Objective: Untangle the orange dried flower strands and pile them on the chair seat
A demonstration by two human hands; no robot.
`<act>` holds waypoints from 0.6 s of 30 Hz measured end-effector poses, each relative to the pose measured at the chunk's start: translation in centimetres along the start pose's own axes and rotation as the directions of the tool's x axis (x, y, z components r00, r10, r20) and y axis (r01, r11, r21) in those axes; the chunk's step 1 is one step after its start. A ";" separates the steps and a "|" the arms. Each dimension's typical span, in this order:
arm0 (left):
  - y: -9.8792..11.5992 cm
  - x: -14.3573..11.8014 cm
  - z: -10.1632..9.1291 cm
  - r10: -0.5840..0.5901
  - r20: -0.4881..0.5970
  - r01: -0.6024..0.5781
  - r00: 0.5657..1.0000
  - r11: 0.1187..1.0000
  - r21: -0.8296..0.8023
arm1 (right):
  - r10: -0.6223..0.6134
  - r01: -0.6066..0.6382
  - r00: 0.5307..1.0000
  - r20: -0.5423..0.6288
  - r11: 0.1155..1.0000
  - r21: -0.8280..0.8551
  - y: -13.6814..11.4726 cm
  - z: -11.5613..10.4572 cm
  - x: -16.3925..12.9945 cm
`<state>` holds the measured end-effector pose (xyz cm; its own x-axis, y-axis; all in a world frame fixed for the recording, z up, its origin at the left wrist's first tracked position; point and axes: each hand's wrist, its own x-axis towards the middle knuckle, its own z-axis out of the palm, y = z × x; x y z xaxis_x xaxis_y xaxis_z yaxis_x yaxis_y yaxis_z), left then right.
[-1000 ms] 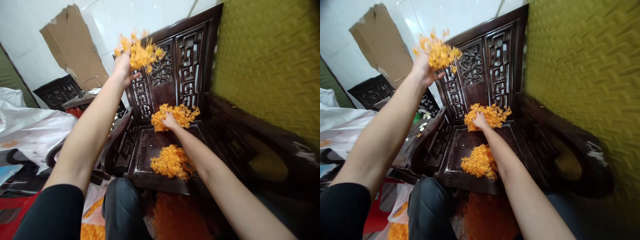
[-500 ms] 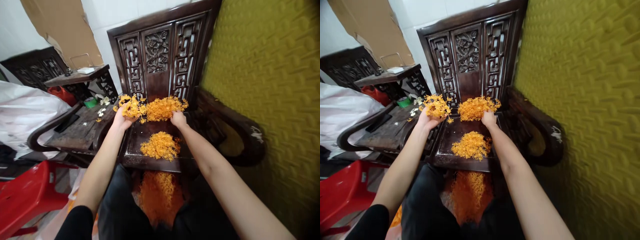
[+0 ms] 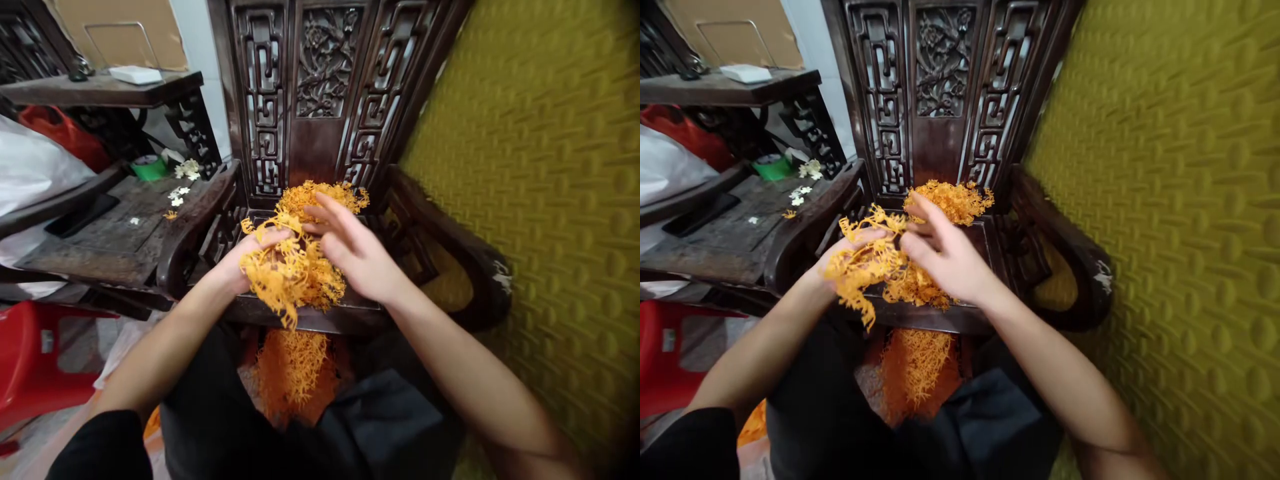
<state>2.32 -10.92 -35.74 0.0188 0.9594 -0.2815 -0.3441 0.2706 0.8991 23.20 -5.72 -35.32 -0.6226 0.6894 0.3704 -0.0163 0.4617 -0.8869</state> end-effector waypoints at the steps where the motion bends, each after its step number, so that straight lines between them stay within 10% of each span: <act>1: -0.3 -0.4 0.0 -0.026 0.047 0.025 0.999 0.999 0.026 | 0.015 -0.015 0.998 0.054 1.000 0.008 -0.4 0.7 -0.6; 7: -1.0 -2.0 -0.2 -0.178 0.298 0.162 0.938 0.984 0.077 | 0.113 -0.169 0.961 0.253 0.963 0.212 3.6 1.2 -1.7; 11: -0.4 -2.2 -1.2 -0.187 0.233 0.146 0.954 0.972 0.183 | 0.280 -0.421 0.894 0.349 0.792 0.442 5.3 1.0 -2.4; 18: 0.0 -1.0 -5.1 -0.076 0.191 -0.017 0.979 0.896 0.444 | 0.430 -0.418 0.900 0.068 0.809 0.413 4.2 -2.3 -3.0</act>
<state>-2.49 -12.26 -37.15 0.2240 0.9335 -0.2801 0.1087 0.2617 0.9590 26.79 -4.60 -39.59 -0.6208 0.7812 -0.0666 -0.0766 -0.1450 -0.9865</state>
